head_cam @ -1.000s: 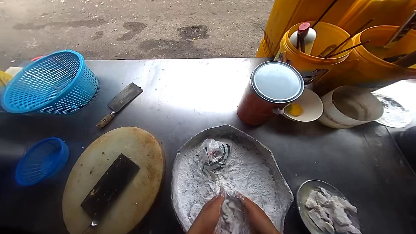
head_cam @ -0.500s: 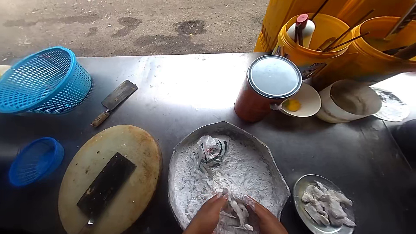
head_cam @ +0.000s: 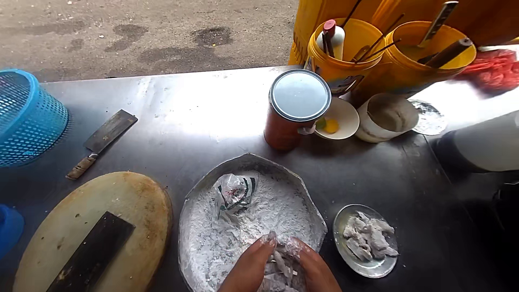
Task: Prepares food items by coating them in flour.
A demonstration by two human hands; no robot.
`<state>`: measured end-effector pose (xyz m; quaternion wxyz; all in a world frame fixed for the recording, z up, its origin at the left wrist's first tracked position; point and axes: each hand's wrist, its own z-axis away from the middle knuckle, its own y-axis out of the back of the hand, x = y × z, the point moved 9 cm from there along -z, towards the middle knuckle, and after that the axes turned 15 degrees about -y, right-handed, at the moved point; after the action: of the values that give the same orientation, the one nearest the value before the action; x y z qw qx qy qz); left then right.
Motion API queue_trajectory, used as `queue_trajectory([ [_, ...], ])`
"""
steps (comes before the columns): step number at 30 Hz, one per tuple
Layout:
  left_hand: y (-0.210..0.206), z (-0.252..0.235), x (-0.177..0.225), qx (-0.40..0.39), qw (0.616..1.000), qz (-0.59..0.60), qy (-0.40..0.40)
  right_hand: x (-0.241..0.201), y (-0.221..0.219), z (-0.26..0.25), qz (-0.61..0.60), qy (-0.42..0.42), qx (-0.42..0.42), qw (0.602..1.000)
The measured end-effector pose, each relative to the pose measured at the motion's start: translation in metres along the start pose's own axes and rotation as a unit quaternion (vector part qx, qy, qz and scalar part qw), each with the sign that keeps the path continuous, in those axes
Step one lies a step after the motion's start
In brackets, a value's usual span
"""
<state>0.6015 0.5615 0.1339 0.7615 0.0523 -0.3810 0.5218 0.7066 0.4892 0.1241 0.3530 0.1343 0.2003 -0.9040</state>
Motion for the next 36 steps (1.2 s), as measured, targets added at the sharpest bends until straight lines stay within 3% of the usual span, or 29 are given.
queue_trajectory([
  [3, -0.065, -0.010, 0.005, -0.077, 0.995, -0.050, -0.025, -0.024, 0.034, 0.016, 0.004, 0.068, 0.066, 0.995],
  [7, -0.167, -0.029, 0.004, -0.217, 0.971, -0.092, -0.047, -0.068, 0.122, 0.051, 0.049, 0.217, 0.166, 0.961],
  [10, -0.200, -0.059, -0.021, -0.260, 0.952, -0.154, -0.054, -0.081, 0.206, 0.034, 0.194, 0.209, 0.270, 0.920],
  [13, -0.173, -0.063, -0.006, -0.229, 0.958, -0.140, -0.103, -0.082, 0.261, 0.040, 0.264, 0.195, 0.359, 0.874],
  [15, -0.116, -0.065, 0.017, -0.127, 0.962, -0.156, -0.185, -0.081, 0.276, 0.058, 0.207, 0.228, 0.370, 0.876],
  [16, -0.079, -0.064, 0.026, -0.051, 0.943, -0.223, -0.241, -0.079, 0.280, 0.066, 0.186, 0.245, 0.378, 0.873],
  [17, -0.045, -0.061, 0.030, 0.012, 0.899, -0.329, -0.288, -0.077, 0.280, 0.074, 0.176, 0.261, 0.389, 0.866],
  [19, 0.001, -0.051, 0.011, -0.008, 0.784, -0.541, -0.304, -0.079, 0.261, 0.081, 0.172, 0.293, 0.388, 0.857],
  [21, 0.028, -0.039, -0.034, -0.145, 0.685, -0.687, -0.194, -0.086, 0.216, 0.076, 0.181, 0.322, 0.341, 0.864],
  [23, 0.055, -0.025, -0.067, -0.200, 0.628, -0.735, -0.160, -0.090, 0.151, 0.070, 0.236, 0.353, 0.259, 0.868],
  [25, 0.087, -0.012, -0.066, -0.152, 0.628, -0.744, -0.171, -0.082, 0.080, 0.059, 0.356, 0.405, 0.183, 0.822],
  [27, 0.111, -0.001, -0.055, -0.078, 0.633, -0.745, -0.195, -0.057, 0.017, 0.030, 0.501, 0.427, 0.140, 0.740],
  [30, 0.109, 0.009, -0.050, -0.058, 0.622, -0.744, -0.237, 0.009, -0.056, -0.031, 0.733, 0.259, 0.029, 0.628],
  [33, 0.099, 0.023, -0.053, -0.079, 0.634, -0.722, -0.266, 0.078, -0.074, -0.044, 0.837, 0.167, -0.092, 0.512],
  [34, 0.102, 0.028, -0.052, -0.081, 0.651, -0.710, -0.256, 0.087, -0.069, -0.039, 0.851, 0.144, -0.108, 0.493],
  [36, 0.114, 0.037, -0.032, -0.020, 0.657, -0.691, -0.301, 0.072, -0.056, -0.030, 0.836, 0.145, -0.090, 0.522],
])
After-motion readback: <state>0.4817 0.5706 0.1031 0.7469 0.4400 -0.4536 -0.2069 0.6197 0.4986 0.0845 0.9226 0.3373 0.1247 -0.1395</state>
